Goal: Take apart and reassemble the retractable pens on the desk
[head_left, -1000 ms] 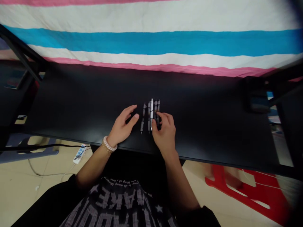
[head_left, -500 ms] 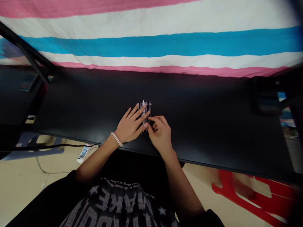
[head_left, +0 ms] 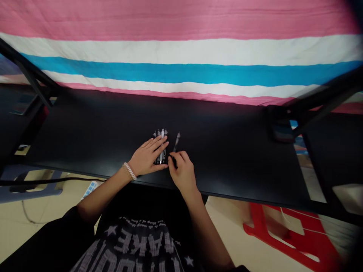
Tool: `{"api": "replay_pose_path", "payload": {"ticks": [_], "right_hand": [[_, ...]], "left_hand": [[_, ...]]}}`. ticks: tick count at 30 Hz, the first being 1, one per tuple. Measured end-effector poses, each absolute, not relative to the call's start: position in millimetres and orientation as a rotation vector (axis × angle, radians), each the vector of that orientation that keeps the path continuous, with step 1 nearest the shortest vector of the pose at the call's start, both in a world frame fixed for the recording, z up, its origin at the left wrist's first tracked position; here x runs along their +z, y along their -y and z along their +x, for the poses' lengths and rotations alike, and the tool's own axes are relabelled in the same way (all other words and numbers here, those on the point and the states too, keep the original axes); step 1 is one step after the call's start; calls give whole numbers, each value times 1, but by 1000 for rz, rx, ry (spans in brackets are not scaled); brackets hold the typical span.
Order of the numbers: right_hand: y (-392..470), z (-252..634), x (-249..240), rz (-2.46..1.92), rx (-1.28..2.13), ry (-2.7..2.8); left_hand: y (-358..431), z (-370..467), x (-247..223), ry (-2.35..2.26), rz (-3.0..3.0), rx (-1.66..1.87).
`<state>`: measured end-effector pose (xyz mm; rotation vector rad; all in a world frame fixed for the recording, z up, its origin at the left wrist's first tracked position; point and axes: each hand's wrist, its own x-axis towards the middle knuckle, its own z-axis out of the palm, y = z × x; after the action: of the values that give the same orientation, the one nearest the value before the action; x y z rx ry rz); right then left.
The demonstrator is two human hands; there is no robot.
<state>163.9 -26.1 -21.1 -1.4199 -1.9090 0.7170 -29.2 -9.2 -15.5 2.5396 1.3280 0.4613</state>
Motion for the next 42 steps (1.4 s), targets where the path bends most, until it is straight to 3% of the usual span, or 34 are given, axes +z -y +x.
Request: {"api": "replay_pose_path", "payload": {"ticks": [27,30,34,37,42], "right_hand": [[38,170,-12,-1491,726,1878],[45,179,-7,-1449,957,1538],[57,183,9,-1324,1300,1183],[61,174,19,-1159,1495,1232],[63,151,18,-1152,1645,1097]], "left_hand": [[13,-33,-14,-1228,2455,741],[23,-33,-8,-1225,2162,1012],[37,-21,8,-1261,1197,1465],[37,-10,21,-1113,736,1439],[27,-1,31,-1066,552,1548]]}}
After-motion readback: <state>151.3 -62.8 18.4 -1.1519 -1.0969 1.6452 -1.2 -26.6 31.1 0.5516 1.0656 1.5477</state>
